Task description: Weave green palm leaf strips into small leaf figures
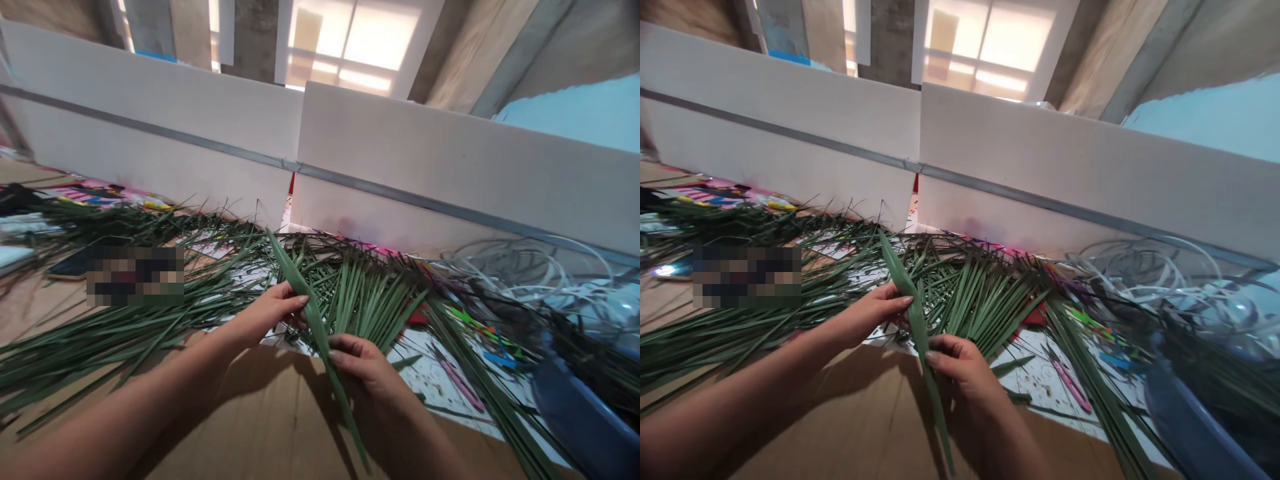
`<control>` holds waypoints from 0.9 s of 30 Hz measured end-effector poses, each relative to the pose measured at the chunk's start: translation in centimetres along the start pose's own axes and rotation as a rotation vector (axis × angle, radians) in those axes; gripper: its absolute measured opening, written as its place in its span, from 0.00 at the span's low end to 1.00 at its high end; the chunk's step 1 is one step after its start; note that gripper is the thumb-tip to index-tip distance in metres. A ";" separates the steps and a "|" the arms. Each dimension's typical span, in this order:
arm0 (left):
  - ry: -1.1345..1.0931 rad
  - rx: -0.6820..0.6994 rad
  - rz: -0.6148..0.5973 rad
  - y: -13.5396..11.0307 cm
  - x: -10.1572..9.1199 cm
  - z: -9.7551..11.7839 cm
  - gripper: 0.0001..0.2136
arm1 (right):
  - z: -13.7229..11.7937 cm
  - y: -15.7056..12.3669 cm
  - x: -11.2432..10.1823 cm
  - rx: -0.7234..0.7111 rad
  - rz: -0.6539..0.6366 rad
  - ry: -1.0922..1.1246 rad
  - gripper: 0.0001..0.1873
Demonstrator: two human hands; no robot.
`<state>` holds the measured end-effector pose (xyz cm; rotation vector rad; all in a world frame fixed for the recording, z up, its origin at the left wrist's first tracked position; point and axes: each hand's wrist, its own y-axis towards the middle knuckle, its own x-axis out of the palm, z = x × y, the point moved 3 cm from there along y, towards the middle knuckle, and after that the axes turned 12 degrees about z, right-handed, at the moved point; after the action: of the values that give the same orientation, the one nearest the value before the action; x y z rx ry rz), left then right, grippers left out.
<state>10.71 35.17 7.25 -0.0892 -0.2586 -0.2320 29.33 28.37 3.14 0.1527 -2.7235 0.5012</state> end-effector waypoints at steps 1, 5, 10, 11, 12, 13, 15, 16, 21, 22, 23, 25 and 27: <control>0.002 0.000 -0.008 -0.2 0.3 0.0 0.14 | 0.3 -0.1 0.2 0.002 -0.013 -0.007 0.19; -0.096 -0.079 -0.012 -2.0 2.0 -0.8 0.13 | 0.2 0.0 0.3 -0.079 0.030 -0.016 0.16; -0.317 -0.356 -0.084 -5.4 5.1 -4.0 0.12 | -1.0 0.3 -0.7 -0.245 0.246 0.088 0.16; -0.308 -0.372 -0.091 -5.7 5.5 -4.5 0.13 | -1.3 0.4 -1.0 -0.285 0.290 0.104 0.16; -0.289 -0.377 -0.097 -5.8 5.8 -5.0 0.13 | -1.6 0.4 -1.2 -0.320 0.326 0.110 0.17; -0.268 -0.372 -0.100 -5.7 5.9 -5.4 0.14 | -1.8 0.5 -1.4 -0.345 0.352 0.109 0.17; -0.220 -0.372 -0.095 -5.4 6.0 -5.8 0.15 | -2.1 0.6 -1.7 -0.368 0.386 0.099 0.18; -0.197 -0.370 -0.077 -5.1 5.9 -5.8 0.14 | -2.3 0.6 -1.8 -0.376 0.400 0.091 0.19; -0.094 -0.293 -0.021 -4.0 5.1 -5.4 0.10 | -2.8 0.4 -2.0 -0.441 0.465 0.032 0.19; -0.083 -0.278 -0.032 -3.9 5.0 -5.4 0.10 | -2.8 0.4 -2.0 -0.451 0.473 0.030 0.20; -0.080 -0.270 -0.035 -3.7 4.9 -5.5 0.10 | -2.8 0.4 -2.1 -0.457 0.478 0.032 0.20; -0.074 -0.267 -0.028 -3.5 4.6 -5.6 0.11 | -2.7 0.4 -2.0 -0.446 0.469 0.026 0.21; -0.065 -0.254 -0.011 -3.2 4.3 -5.7 0.13 | -2.4 0.5 -1.8 -0.399 0.432 0.000 0.19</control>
<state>15.39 30.46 3.08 -0.3471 -0.2934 -0.2721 31.71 29.79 4.36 -0.5463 -2.7913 0.0551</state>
